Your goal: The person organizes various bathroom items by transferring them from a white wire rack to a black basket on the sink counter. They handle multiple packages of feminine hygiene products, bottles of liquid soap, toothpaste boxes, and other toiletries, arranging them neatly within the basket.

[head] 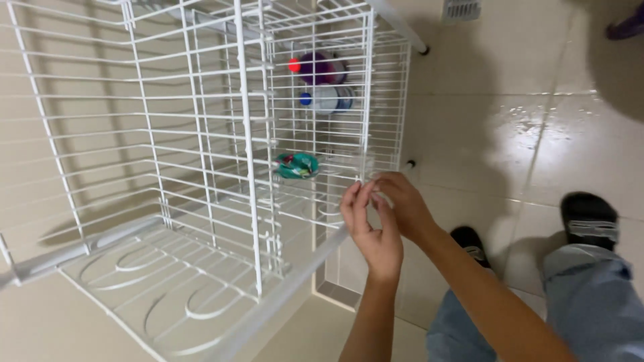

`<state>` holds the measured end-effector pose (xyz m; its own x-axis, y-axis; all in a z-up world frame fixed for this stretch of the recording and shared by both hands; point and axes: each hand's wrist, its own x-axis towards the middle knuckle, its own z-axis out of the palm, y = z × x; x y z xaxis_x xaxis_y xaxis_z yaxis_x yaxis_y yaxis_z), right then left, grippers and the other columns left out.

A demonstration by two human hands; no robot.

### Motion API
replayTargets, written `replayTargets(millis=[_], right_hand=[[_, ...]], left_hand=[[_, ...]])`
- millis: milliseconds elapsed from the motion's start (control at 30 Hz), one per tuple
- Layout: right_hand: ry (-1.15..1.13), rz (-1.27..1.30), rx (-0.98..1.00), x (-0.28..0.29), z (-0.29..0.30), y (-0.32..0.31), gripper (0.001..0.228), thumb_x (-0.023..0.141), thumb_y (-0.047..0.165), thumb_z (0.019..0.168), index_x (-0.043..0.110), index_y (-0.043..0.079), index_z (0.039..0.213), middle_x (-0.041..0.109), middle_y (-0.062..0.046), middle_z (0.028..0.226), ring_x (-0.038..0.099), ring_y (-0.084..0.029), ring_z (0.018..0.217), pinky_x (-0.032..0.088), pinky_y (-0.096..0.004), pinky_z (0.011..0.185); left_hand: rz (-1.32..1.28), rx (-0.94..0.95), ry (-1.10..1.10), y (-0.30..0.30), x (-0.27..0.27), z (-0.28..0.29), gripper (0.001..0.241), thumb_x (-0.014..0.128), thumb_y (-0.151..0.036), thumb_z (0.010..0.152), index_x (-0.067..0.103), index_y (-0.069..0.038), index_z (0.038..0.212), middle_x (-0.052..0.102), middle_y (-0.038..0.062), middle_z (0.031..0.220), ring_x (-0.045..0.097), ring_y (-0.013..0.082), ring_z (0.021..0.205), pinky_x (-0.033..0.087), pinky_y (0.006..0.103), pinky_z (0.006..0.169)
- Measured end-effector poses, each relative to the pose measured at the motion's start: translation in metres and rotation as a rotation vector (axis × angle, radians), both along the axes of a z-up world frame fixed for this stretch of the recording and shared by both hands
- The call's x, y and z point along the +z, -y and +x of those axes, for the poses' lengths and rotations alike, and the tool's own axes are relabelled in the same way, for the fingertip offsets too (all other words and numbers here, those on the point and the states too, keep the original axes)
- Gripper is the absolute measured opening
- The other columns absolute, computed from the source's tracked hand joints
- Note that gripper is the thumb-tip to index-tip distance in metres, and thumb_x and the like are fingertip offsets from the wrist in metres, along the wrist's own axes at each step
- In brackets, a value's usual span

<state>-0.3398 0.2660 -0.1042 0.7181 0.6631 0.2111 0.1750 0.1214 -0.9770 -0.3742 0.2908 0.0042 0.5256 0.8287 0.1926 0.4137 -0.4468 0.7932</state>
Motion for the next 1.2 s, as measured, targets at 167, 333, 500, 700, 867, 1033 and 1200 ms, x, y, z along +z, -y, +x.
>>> replayTargets(millis=[167,333,500,700,867,1033,1200], right_hand=[[-0.066,0.205,0.331,-0.013,0.003,-0.089,0.033,0.068,0.026,0.092,0.064,0.014,0.123,0.058,-0.012,0.135,0.052,-0.033,0.126,0.037,-0.047,0.108],[0.424,-0.086,0.176,-0.041,-0.019,-0.165,0.023,0.059,0.038,0.085,0.067,0.024,0.103,0.053,0.002,0.130,0.044,-0.025,0.123,0.040,-0.040,0.101],[0.411,-0.466,0.635,-0.049,-0.023,-0.183,0.053,0.074,0.035,0.082,0.064,0.023,0.133,0.044,0.003,0.155,0.042,-0.034,0.118,0.043,-0.053,0.087],[0.362,-0.226,0.370,-0.021,0.008,-0.126,0.052,0.060,0.016,0.088,0.059,0.011,0.140,0.058,-0.004,0.142,0.050,-0.028,0.102,0.040,-0.044,0.084],[0.435,-0.367,0.266,0.032,0.025,-0.033,0.050,0.067,0.025,0.086,0.060,0.022,0.136,0.056,-0.001,0.147,0.047,-0.033,0.130,0.040,-0.052,0.096],[0.557,-0.416,0.046,0.071,0.028,0.050,0.020,0.058,0.013,0.096,0.069,0.013,0.112,0.062,-0.003,0.136,0.051,-0.030,0.131,0.039,-0.051,0.101],[0.537,-0.470,-0.067,0.088,0.029,0.110,0.029,0.060,0.015,0.095,0.067,0.011,0.123,0.061,-0.003,0.142,0.052,-0.031,0.131,0.039,-0.052,0.101]], left_hand=[[0.066,0.122,0.081,-0.024,-0.011,-0.001,0.035,0.066,0.003,0.090,0.069,-0.005,0.124,0.045,0.017,0.139,0.049,0.0303,0.128,0.040,0.0444,0.110],[0.060,0.109,0.103,-0.025,-0.005,-0.006,0.038,0.049,0.006,0.092,0.059,-0.008,0.126,0.041,0.012,0.147,0.030,0.0379,0.153,0.029,0.0497,0.126],[0.011,0.208,0.102,-0.021,-0.007,-0.013,0.033,0.049,0.008,0.091,0.059,-0.004,0.120,0.044,0.016,0.145,0.050,0.0273,0.131,0.046,0.0366,0.107],[-0.045,0.137,0.132,-0.026,-0.006,-0.009,0.039,0.047,0.008,0.094,0.052,-0.003,0.131,0.039,0.013,0.148,0.041,0.0320,0.145,0.038,0.0430,0.121],[-0.334,0.258,0.333,-0.027,-0.030,0.006,0.066,0.061,0.004,0.095,0.031,-0.005,0.154,0.036,0.020,0.145,0.040,0.0262,0.130,0.038,0.0447,0.111],[-0.708,0.393,0.119,-0.016,0.005,0.049,0.091,0.069,-0.009,0.094,0.012,-0.022,0.163,0.028,0.036,0.154,0.050,0.0501,0.132,0.045,0.0550,0.106],[-0.676,0.295,-0.189,0.010,-0.007,0.061,0.025,0.073,-0.024,0.091,0.078,-0.014,0.114,0.077,0.012,0.100,0.070,0.0162,0.094,0.055,0.0387,0.089]])
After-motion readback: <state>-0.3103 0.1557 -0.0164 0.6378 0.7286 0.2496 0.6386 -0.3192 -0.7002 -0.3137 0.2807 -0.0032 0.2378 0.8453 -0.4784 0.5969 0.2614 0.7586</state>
